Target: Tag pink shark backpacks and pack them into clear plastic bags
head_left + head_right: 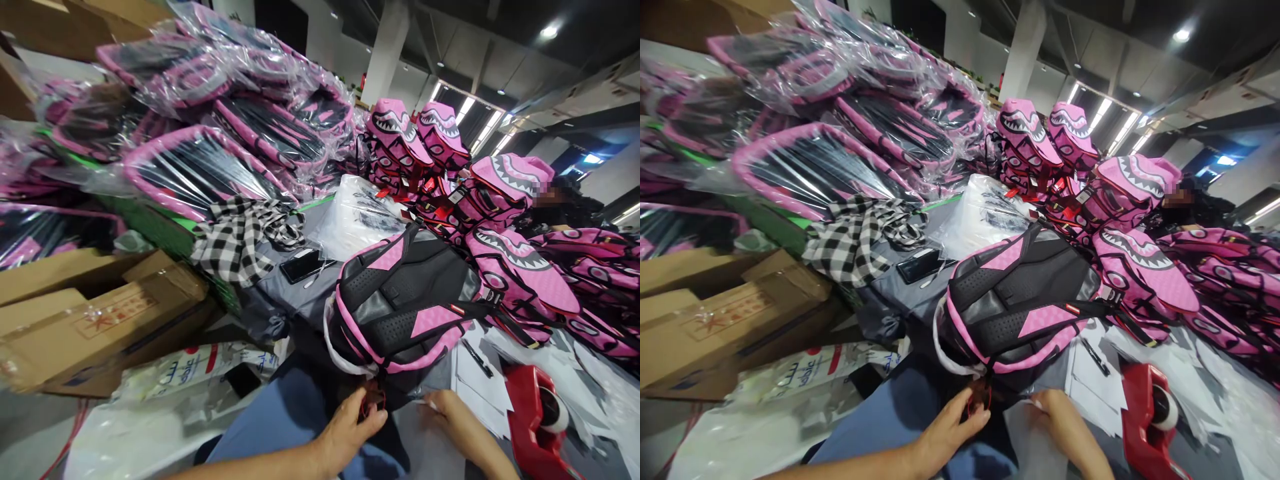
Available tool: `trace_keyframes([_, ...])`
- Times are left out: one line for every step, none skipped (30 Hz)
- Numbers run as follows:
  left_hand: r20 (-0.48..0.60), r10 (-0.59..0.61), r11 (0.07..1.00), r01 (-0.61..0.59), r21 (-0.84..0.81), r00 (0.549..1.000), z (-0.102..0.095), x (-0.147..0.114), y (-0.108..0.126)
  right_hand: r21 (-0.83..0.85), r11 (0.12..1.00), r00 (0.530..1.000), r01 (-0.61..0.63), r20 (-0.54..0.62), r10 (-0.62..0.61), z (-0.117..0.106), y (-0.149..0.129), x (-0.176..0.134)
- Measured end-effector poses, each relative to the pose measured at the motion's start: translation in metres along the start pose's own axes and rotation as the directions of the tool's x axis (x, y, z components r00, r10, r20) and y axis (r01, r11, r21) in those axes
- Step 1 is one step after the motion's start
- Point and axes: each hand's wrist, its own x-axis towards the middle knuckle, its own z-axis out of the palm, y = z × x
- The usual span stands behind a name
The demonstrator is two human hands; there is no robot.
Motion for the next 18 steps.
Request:
trace_keyframes([0.025,0.048,0.998,-0.049,0.037,0.999,-0.001,-0.004,0.003,0.041,0.999,1.000,0.012,-0.003,-0.012,0.007,-0.005,0.007])
trace_keyframes([0.044,0.105,0.991,-0.108,0.080,0.994,-0.002,-0.009,0.005,0.099,0.995,1.000,0.008,-0.026,-0.006,0.014,-0.011,0.014])
trace_keyframes([0.049,0.158,0.979,-0.163,0.124,0.986,-0.003,-0.012,0.007,0.166,0.986,0.998,0.000,-0.065,0.011,0.020,-0.017,0.020])
trace_keyframes([0.049,0.200,0.963,-0.206,0.172,0.979,-0.003,-0.014,0.007,0.236,0.972,0.993,-0.003,-0.115,0.031,0.026,-0.023,0.025])
trace_keyframes([0.055,0.229,0.944,-0.236,0.229,0.972,-0.002,-0.015,0.007,0.304,0.953,0.987,0.003,-0.154,0.046,0.031,-0.030,0.028])
trace_keyframes([0.079,0.255,0.916,-0.267,0.300,0.964,0.001,-0.016,0.006,0.363,0.932,0.983,0.017,-0.178,0.052,0.036,-0.036,0.030])
trace_keyframes([0.114,0.280,0.875,-0.302,0.378,0.953,0.004,-0.016,0.003,0.406,0.913,0.979,0.035,-0.196,0.050,0.040,-0.041,0.031])
trace_keyframes([0.152,0.305,0.823,-0.340,0.455,0.940,0.008,-0.015,0.001,0.433,0.900,0.976,0.054,-0.213,0.044,0.044,-0.045,0.031])
trace_keyframes([0.187,0.328,0.768,-0.377,0.519,0.926,0.012,-0.015,-0.002,0.444,0.894,0.971,0.066,-0.234,0.044,0.048,-0.048,0.031])
trace_keyframes([0.207,0.350,0.721,-0.404,0.563,0.914,0.015,-0.015,-0.003,0.446,0.892,0.966,0.068,-0.252,0.052,0.051,-0.050,0.030])
trace_keyframes([0.209,0.366,0.696,-0.416,0.585,0.907,0.016,-0.016,-0.004,0.446,0.893,0.963,0.064,-0.261,0.061,0.053,-0.052,0.030])
trace_keyframes([0.196,0.371,0.699,-0.411,0.585,0.908,0.015,-0.018,-0.004,0.446,0.893,0.962,0.061,-0.265,0.067,0.053,-0.053,0.030])
trace_keyframes([0.167,0.353,0.732,-0.383,0.564,0.921,0.012,-0.019,-0.004,0.449,0.892,0.962,0.059,-0.264,0.069,0.053,-0.053,0.031])
trace_keyframes([0.127,0.307,0.790,-0.327,0.519,0.943,0.007,-0.019,-0.003,0.456,0.888,0.965,0.062,-0.256,0.064,0.051,-0.054,0.032])
trace_keyframes([0.077,0.235,0.861,-0.245,0.446,0.969,0.001,-0.018,-0.003,0.466,0.882,0.967,0.072,-0.251,0.053,0.048,-0.055,0.033])
trace_keyframes([0.024,0.150,0.926,-0.149,0.346,0.988,-0.006,-0.017,-0.003,0.476,0.875,0.966,0.089,-0.254,0.040,0.045,-0.056,0.034])
trace_keyframes([-0.034,0.065,0.972,-0.056,0.230,0.997,-0.012,-0.015,-0.004,0.482,0.869,0.963,0.109,-0.267,0.027,0.042,-0.057,0.035])
trace_keyframes([-0.098,-0.003,0.993,0.015,0.116,0.995,-0.017,-0.012,-0.006,0.486,0.865,0.960,0.128,-0.278,0.014,0.039,-0.058,0.036])
